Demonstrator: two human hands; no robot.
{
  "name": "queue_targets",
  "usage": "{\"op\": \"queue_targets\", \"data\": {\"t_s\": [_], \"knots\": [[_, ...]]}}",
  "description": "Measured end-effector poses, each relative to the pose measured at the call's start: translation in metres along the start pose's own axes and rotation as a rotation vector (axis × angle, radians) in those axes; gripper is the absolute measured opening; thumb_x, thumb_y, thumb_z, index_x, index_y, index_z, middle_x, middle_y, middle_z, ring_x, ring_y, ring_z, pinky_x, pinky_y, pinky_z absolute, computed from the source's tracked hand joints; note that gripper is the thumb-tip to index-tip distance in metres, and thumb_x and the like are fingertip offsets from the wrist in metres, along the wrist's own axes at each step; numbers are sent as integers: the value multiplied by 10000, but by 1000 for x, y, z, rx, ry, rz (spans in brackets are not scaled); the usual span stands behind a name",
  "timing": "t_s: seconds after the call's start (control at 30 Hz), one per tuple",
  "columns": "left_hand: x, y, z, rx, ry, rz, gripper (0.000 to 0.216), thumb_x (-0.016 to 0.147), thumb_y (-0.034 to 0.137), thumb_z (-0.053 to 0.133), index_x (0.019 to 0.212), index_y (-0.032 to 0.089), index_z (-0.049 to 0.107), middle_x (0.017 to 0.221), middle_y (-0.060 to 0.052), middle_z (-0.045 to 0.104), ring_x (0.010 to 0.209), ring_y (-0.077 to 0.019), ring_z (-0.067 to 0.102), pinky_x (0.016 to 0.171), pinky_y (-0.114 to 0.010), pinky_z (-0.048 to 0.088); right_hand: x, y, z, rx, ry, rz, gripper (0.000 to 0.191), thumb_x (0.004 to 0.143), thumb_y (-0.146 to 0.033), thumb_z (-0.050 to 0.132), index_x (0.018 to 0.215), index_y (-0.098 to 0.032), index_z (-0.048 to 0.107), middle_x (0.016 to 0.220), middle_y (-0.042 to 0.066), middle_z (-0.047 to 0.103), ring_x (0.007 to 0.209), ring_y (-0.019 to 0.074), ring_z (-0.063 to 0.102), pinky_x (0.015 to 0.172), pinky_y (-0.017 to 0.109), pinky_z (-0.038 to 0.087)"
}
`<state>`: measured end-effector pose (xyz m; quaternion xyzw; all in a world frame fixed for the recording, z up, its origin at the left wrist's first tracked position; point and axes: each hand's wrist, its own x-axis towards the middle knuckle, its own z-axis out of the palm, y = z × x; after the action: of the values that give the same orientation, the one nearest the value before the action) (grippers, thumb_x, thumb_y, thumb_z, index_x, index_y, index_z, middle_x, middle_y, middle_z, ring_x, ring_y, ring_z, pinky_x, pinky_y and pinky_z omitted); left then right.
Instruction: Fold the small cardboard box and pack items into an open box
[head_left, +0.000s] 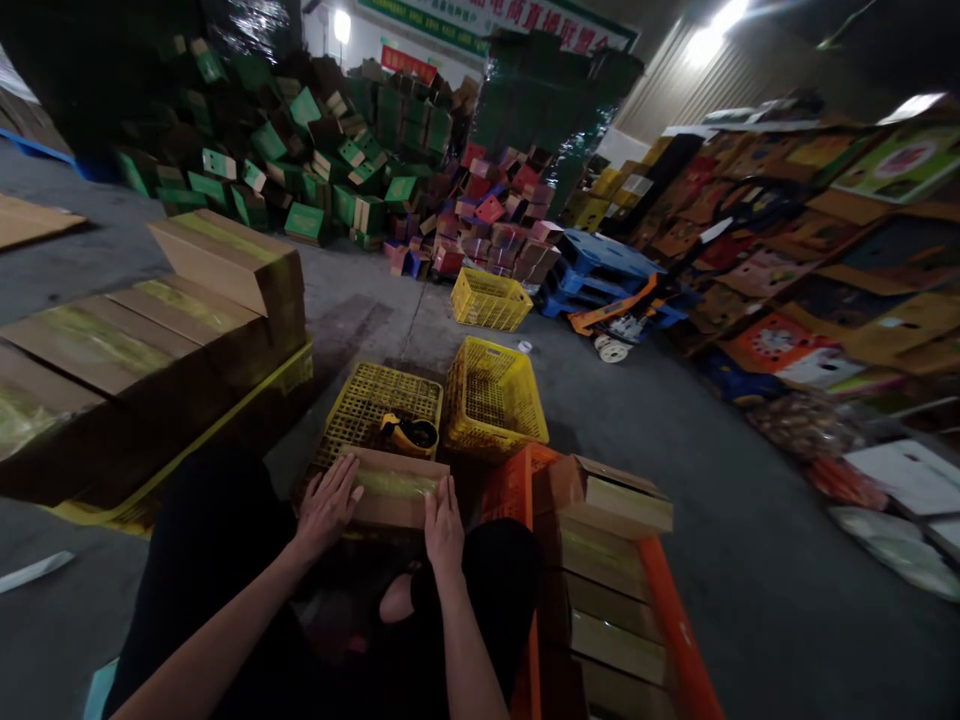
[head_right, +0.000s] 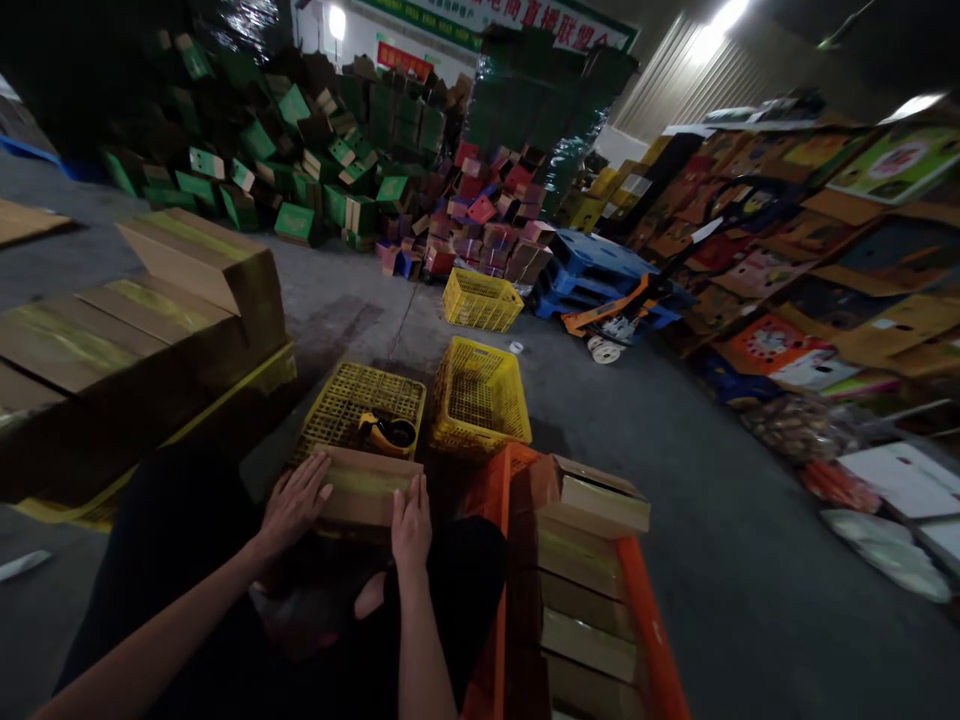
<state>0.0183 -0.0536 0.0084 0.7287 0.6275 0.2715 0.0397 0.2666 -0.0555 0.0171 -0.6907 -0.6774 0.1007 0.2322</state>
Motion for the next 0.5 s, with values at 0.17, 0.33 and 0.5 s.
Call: {"op": "queue_targets", "data": {"t_s": [0.17,0.33,0.5], "knots": [[-1,-8,12,-98,12,24,582,1001,335,391,1559,203,288,1624,-104,282,1499,-279,256,1168,-483,328,1,6,2,173,-19,134,745,1003,-599,177,1538,-100,321,1585,146,351,1473,245,323,1162,389,351],[-2,-12,20,-163,14,66,625,1016,336,359,1589,184,161,1664,-126,121,1524,-302,141,1199,-524,280,5,12,-1,335,-53,192,780,985,-630,177,1538,-99,322,1590,138,343,1475,226,318,1202,362,271],[-2,-11,15,-119,-22,46,662,1009,384,372,1585,137,158,1645,-161,182,1491,-294,273,1162,-470,357,2,7,-3,256,-73,156,814,989,-615,121,1548,-40,256,1598,174,309,1478,244,307,1201,405,267]]}}
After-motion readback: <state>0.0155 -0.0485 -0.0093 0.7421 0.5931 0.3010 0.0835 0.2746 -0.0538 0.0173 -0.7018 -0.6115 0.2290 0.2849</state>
